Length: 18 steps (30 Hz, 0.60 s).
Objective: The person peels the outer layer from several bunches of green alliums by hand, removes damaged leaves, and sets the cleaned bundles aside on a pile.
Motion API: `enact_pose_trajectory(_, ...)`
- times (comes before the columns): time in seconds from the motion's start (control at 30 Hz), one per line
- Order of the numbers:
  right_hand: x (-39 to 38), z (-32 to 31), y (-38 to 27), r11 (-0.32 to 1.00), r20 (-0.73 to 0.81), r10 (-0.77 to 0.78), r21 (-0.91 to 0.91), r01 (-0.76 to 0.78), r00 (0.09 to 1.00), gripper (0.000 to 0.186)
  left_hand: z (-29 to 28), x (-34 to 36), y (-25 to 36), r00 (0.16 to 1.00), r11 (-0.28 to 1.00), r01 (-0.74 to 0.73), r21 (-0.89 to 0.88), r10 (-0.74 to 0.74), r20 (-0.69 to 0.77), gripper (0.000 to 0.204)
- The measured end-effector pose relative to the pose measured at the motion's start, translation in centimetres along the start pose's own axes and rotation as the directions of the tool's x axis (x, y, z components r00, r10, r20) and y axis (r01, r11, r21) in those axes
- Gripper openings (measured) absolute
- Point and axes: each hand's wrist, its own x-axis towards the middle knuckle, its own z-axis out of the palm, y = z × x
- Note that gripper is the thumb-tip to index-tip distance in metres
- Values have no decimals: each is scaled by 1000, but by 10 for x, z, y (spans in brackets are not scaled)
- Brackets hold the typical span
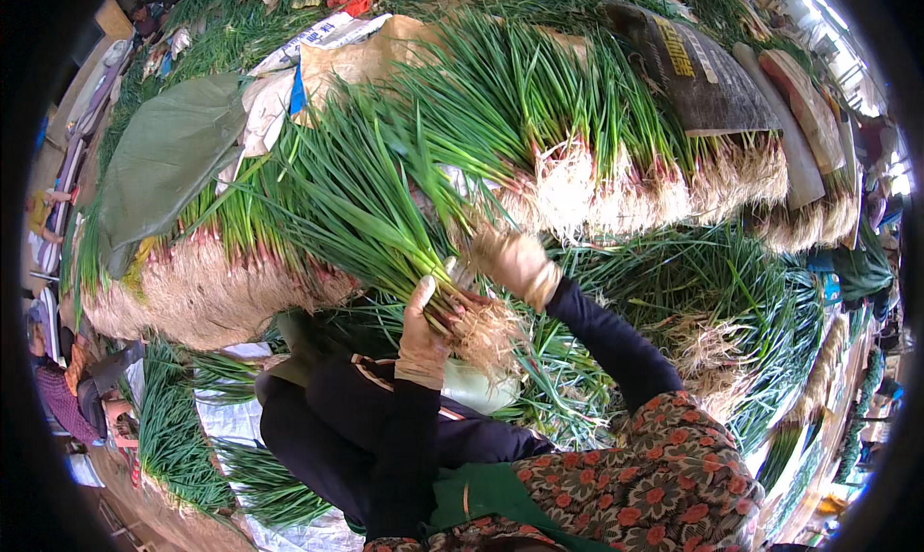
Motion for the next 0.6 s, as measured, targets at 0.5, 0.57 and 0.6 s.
enact_pose_trajectory(0.5,2,42,100,853,-24,420,-331,-404,907,25,15,7,-14,993,978,35,-206,-10,118,46)
enact_pose_trajectory(0.57,9,28,19,925,1,283,-266,-272,959,19,-9,-4,2,999,997,-14,-77,16,29,50)
enact_pose_trajectory(0.6,-1,21,-8,929,0,200,-318,-190,980,16,-19,-3,3,999,1000,0,18,1,-45,51)
